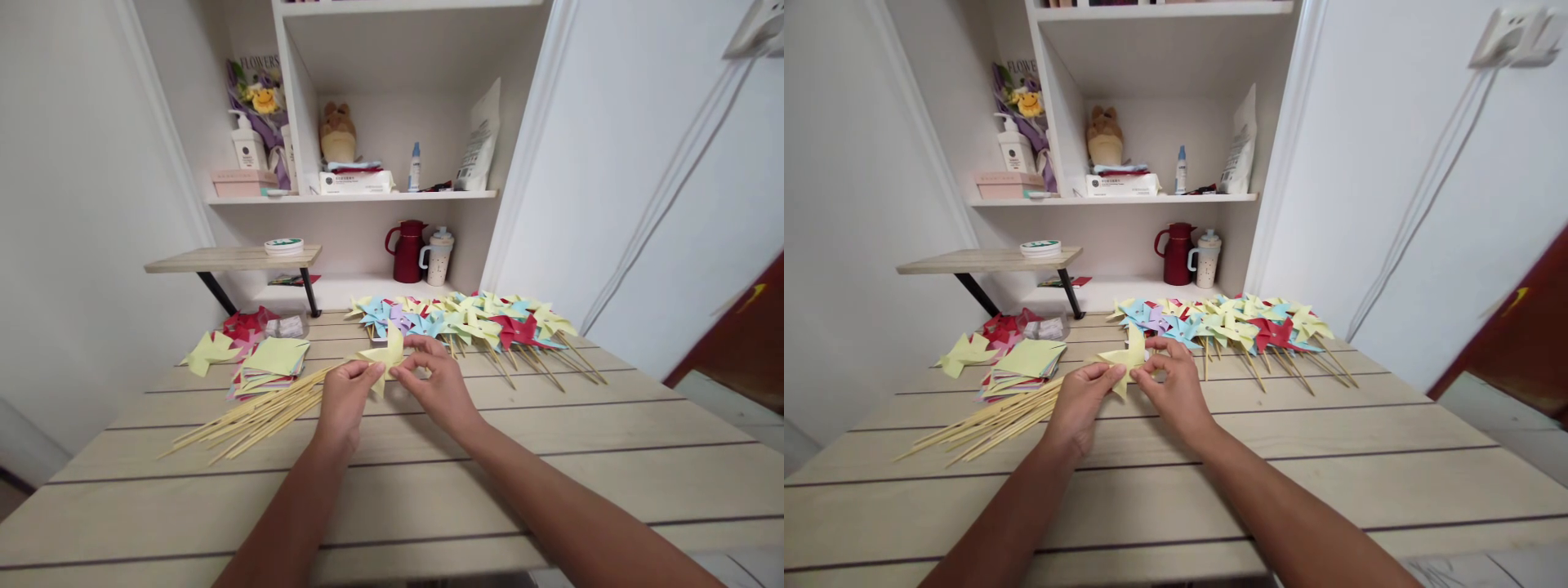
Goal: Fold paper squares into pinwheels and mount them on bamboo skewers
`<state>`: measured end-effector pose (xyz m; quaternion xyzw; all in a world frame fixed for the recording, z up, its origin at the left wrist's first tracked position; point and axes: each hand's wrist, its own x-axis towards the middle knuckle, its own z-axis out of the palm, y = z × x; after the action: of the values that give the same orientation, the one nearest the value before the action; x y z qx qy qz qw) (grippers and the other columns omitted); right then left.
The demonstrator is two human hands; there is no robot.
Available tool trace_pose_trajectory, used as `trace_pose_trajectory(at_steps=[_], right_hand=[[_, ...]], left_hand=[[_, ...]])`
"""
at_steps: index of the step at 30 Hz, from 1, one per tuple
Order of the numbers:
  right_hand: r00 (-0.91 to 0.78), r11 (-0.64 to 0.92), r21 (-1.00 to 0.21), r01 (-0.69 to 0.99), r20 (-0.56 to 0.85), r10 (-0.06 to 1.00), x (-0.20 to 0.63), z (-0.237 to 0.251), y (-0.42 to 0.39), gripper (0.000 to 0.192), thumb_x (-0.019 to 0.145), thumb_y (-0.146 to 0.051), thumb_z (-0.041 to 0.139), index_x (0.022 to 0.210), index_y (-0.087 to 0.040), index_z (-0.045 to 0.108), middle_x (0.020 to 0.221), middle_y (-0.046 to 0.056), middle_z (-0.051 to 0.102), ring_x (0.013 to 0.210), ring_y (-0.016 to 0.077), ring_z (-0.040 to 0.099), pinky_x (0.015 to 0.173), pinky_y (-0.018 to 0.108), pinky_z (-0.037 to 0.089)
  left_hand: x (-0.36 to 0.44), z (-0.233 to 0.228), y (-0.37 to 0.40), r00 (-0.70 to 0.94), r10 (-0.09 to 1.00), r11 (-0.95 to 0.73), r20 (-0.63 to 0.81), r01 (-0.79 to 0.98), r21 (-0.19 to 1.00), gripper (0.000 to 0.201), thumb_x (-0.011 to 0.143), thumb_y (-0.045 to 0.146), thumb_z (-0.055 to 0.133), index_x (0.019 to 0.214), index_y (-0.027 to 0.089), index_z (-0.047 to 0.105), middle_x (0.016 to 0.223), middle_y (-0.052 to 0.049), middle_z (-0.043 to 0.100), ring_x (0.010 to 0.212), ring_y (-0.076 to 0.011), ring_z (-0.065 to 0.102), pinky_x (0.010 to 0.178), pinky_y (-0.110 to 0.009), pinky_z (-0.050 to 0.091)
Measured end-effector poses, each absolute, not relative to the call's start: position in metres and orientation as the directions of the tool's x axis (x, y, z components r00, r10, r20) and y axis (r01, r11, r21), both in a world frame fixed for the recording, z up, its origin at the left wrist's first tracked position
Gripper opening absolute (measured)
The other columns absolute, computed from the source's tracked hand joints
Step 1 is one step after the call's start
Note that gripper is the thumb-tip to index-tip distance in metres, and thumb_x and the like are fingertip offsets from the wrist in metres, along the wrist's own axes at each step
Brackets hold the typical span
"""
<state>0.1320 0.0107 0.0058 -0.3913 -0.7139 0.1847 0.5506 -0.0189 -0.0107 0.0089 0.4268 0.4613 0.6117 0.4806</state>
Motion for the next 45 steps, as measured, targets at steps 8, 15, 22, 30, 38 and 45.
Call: trace_pose_trajectory(at_steps=[8, 15, 22, 30, 38, 45], right_hand=[[-0.08, 0.623, -0.686, 0.375, 0.646, 0.759, 0.132, 0.005, 0.011, 0.018, 0.079, -0.03, 0.07, 0.063, -0.021, 0.068, 0.112, 0.01, 0.063, 0.109, 0.0284, 0.058, 0.097, 0.046, 0.041], [-0.018, 0.638, -0.702, 0.317, 0.668, 0.744, 0.134, 0.009, 0.012, 0.014, 0.079, -0.035, 0.072, 0.073, -0.022, 0.07, 0.111, 0.008, 0.064, 0.109, 0.0259, 0.059, 0.099, 0.042, 0.041], [-0.076, 0.426, -0.894, 0.137, 0.42, 0.904, 0.143, 0.011, 0.016, 0.044, 0.086, -0.054, 0.06, 0.119, -0.025, 0.065, 0.126, 0.009, 0.065, 0.116, 0.0278, 0.058, 0.098, 0.045, 0.044], [-0.212, 0.296, -0.939, 0.173, 0.258, 0.942, 0.134, 0.01, 0.012, 0.035, 0.067, -0.042, 0.077, 0.092, -0.019, 0.07, 0.093, 0.004, 0.072, 0.078, 0.0204, 0.062, 0.071, 0.032, 0.046], [-0.143, 0.288, -0.927, 0.239, 0.26, 0.955, 0.134, 0.012, 0.013, 0.024, 0.066, -0.038, 0.074, 0.061, -0.019, 0.059, 0.055, -0.004, 0.054, 0.055, 0.0129, 0.045, 0.056, 0.027, 0.034], [-0.177, 0.391, -0.905, 0.168, 0.363, 0.915, 0.134, 0.008, 0.015, 0.028, 0.07, -0.038, 0.073, 0.091, -0.02, 0.07, 0.096, 0.004, 0.071, 0.09, 0.0227, 0.063, 0.077, 0.032, 0.046]], left_hand=[[-0.017, 0.011, -0.012, -0.177, 0.977, -0.146, 0.122, -0.128, 0.981, 0.023, 0.062, 0.036, 0.082, 0.069, 0.015, 0.076, 0.072, -0.004, 0.071, 0.068, -0.0143, 0.058, 0.067, -0.025, 0.043], [-0.02, 0.007, -0.01, -0.211, 0.973, -0.133, 0.096, -0.166, 0.977, 0.026, 0.061, 0.038, 0.082, 0.073, 0.015, 0.076, 0.074, -0.005, 0.072, 0.07, -0.0163, 0.061, 0.068, -0.026, 0.045], [-0.022, 0.005, -0.008, -0.24, 0.969, -0.11, 0.054, -0.229, 0.967, 0.028, 0.06, 0.037, 0.083, 0.075, 0.014, 0.076, 0.078, -0.007, 0.074, 0.074, -0.0188, 0.065, 0.071, -0.029, 0.049], [-0.019, 0.007, -0.011, -0.219, 0.974, -0.105, 0.057, -0.213, 0.971, 0.027, 0.06, 0.037, 0.082, 0.075, 0.015, 0.077, 0.08, -0.006, 0.075, 0.068, -0.0167, 0.063, 0.067, -0.028, 0.048], [-0.018, 0.006, -0.011, -0.201, 0.977, -0.109, 0.069, -0.195, 0.975, 0.028, 0.061, 0.037, 0.082, 0.075, 0.014, 0.077, 0.077, -0.007, 0.074, 0.074, -0.0191, 0.063, 0.071, -0.029, 0.048], [-0.018, 0.007, -0.012, -0.221, 0.97, -0.136, 0.097, -0.168, 0.976, 0.025, 0.061, 0.036, 0.083, 0.074, 0.016, 0.078, 0.077, -0.006, 0.074, 0.073, -0.0183, 0.063, 0.07, -0.027, 0.047]])
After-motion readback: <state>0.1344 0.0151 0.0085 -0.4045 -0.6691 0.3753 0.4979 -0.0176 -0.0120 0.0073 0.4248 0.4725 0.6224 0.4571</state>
